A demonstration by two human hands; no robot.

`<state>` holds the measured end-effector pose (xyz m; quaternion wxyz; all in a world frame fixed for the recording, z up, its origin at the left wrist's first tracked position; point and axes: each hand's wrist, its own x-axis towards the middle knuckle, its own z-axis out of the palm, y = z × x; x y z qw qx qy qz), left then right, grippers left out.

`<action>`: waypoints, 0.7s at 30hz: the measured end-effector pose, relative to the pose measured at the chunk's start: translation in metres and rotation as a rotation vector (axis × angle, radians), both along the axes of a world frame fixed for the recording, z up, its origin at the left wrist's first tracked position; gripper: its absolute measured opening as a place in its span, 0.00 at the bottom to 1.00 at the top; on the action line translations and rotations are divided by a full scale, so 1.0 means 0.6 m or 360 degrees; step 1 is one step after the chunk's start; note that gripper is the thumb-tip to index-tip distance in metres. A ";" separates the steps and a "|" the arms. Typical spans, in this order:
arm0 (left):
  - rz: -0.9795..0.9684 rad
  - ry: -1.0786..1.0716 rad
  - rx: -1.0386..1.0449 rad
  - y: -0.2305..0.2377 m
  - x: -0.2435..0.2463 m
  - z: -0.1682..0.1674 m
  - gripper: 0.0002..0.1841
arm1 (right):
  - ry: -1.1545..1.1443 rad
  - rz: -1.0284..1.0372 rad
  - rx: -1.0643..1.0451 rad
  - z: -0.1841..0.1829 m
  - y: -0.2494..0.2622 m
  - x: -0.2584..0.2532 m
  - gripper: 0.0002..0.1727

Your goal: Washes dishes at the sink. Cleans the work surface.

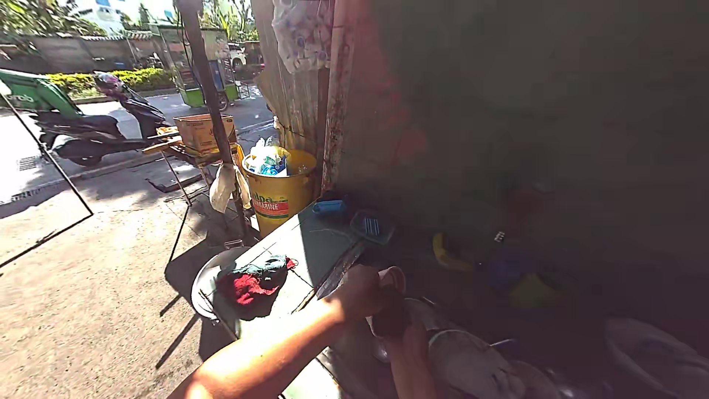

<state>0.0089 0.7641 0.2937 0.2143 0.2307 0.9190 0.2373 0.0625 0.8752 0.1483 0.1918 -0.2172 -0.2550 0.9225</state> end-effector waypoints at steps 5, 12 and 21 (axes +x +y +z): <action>-0.0013 0.0060 0.0076 0.028 0.024 0.003 0.23 | 0.0159 -0.0033 -0.0007 -0.018 0.025 -0.007 0.21; 0.0066 0.0033 0.0179 0.033 0.043 -0.007 0.29 | 0.0189 -0.0029 -0.0084 -0.027 0.030 -0.008 0.20; 0.0112 -0.0015 0.0161 0.010 0.053 -0.010 0.29 | 0.0098 -0.0022 0.0015 -0.011 -0.005 -0.003 0.17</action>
